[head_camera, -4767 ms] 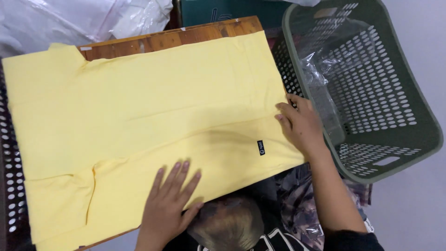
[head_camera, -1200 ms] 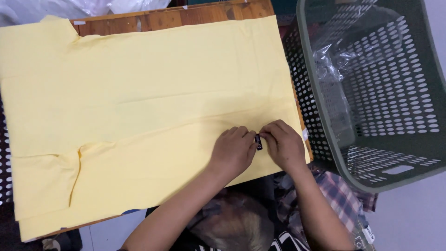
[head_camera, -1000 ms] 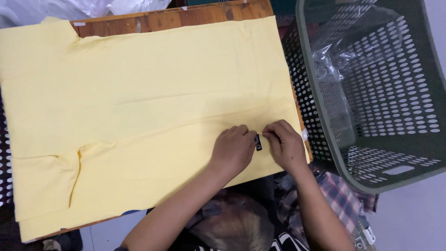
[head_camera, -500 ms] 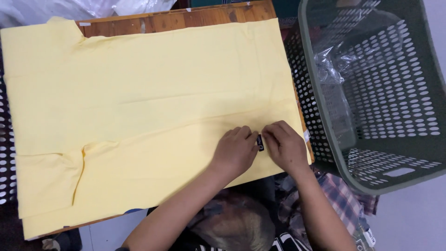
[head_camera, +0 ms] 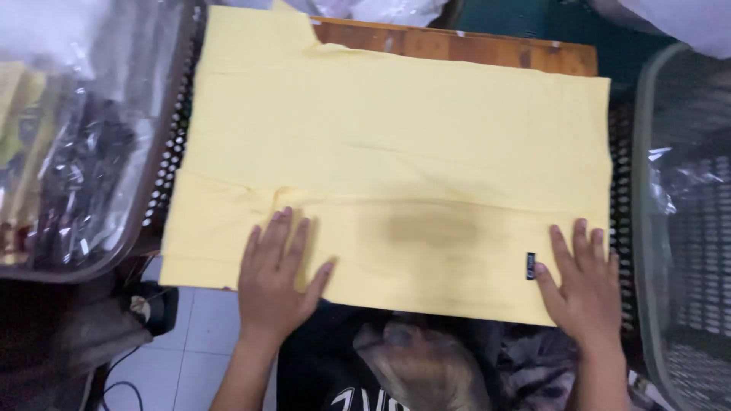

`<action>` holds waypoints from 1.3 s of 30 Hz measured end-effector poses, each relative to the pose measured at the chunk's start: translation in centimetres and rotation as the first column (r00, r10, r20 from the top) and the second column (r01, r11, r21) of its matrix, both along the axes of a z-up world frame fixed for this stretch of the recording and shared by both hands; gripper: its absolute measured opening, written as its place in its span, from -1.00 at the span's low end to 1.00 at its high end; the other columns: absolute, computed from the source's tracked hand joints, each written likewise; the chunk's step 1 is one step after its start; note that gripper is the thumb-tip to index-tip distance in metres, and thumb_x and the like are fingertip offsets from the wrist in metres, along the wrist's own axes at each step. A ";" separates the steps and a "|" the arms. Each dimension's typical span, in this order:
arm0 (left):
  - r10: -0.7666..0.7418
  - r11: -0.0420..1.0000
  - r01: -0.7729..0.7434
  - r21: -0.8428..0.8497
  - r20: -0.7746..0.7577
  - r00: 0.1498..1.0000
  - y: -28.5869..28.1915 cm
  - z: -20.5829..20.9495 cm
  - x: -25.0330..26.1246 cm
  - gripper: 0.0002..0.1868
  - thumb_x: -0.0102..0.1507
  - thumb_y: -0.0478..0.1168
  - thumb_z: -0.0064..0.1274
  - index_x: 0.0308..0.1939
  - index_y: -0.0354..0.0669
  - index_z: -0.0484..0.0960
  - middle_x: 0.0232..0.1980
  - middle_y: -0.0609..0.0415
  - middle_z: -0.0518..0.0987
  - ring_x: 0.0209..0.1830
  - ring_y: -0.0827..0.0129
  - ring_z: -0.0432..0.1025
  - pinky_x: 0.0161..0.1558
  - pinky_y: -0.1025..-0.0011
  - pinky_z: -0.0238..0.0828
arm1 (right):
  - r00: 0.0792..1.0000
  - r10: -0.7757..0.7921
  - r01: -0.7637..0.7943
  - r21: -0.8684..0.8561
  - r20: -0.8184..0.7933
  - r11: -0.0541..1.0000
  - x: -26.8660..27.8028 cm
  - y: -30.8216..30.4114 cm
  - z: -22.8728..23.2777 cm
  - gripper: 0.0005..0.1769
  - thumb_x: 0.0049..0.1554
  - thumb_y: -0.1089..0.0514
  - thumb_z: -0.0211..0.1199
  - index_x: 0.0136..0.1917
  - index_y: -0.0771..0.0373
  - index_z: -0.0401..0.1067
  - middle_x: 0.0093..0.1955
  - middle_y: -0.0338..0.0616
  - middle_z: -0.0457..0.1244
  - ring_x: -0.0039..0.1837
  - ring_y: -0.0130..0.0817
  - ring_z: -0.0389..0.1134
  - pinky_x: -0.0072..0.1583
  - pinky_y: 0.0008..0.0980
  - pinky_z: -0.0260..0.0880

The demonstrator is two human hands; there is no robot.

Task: Folding a yellow t-shirt and sealing it inside a plastic bag using tape and scissors, then labeling it.

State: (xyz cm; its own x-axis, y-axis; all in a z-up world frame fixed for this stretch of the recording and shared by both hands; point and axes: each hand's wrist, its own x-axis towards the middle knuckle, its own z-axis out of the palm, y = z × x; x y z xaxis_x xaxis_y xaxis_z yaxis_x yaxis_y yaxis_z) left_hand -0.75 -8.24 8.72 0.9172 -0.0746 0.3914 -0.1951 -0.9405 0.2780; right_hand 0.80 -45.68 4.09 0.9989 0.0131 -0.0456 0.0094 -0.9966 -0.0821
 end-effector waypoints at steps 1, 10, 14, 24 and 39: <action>0.025 1.000 -0.025 0.008 0.002 1.000 1.6 -0.1 -0.3 -0.39 0.05 -0.04 0.00 0.12 -0.22 0.29 0.20 -0.12 0.27 0.21 0.22 0.18 0.22 0.22 0.00 | 1.000 0.025 -0.025 0.008 0.002 1.000 0.1 -0.2 0.0 -0.33 0.00 -0.18 -0.24 0.35 0.06 -0.04 0.45 -0.05 -0.24 0.45 -0.07 -0.29 0.28 0.05 -0.22; 0.172 0.979 -0.156 0.130 -0.129 0.977 6.6 -3.6 -0.5 -0.25 0.07 0.20 -0.23 0.26 -0.08 0.14 0.35 -0.12 -0.05 0.37 0.07 -0.22 0.27 0.08 -0.41 | 0.977 0.090 -0.042 -0.240 0.192 0.970 0.6 2.2 1.4 -0.30 0.02 -0.11 -0.15 0.33 0.32 0.16 0.40 0.30 -0.06 0.42 0.15 -0.09 0.28 -0.05 -0.04; 0.166 0.983 -0.148 0.111 -0.166 0.972 6.8 -3.4 -0.5 -0.23 0.06 0.24 -0.24 0.25 -0.07 0.13 0.35 -0.13 -0.05 0.37 0.09 -0.24 0.26 0.11 -0.42 | 0.987 0.109 -0.105 -0.037 0.121 0.994 2.1 3.6 0.3 -0.34 0.01 -0.04 -0.19 0.32 0.32 0.10 0.41 0.30 -0.14 0.42 0.23 -0.24 0.29 0.08 -0.22; 0.102 0.975 -0.060 0.214 -0.195 0.975 2.7 -4.3 -0.2 0.05 -0.01 0.48 -0.28 0.31 -0.14 -0.12 0.35 -0.25 -0.20 0.38 0.01 -0.39 0.25 0.05 -0.57 | 0.998 0.039 -0.043 0.115 0.041 0.992 3.4 -1.7 -0.9 -0.42 0.07 0.08 -0.20 0.30 0.42 0.03 0.45 0.29 -0.31 0.44 0.23 -0.42 0.31 0.06 -0.32; 0.213 0.974 -0.192 0.117 -0.206 0.955 10.2 -3.2 2.8 -0.32 0.08 0.18 -0.25 0.20 -0.03 0.21 0.34 -0.04 0.04 0.36 0.15 -0.15 0.25 0.19 -0.28 | 0.997 0.067 -0.068 0.031 0.027 0.997 5.3 0.1 -1.7 -0.35 -0.01 -0.07 -0.20 0.33 0.16 -0.03 0.46 0.09 -0.28 0.45 0.06 -0.34 0.28 0.01 -0.28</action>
State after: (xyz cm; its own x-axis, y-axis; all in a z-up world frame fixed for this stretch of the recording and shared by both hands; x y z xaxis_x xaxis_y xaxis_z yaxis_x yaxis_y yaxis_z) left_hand 2.00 1.96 5.55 0.9787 0.0947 0.1821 0.0574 -0.9781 0.2000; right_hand 6.07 -45.56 2.42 0.9965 0.0814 -0.0181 0.0788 -0.9905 -0.1128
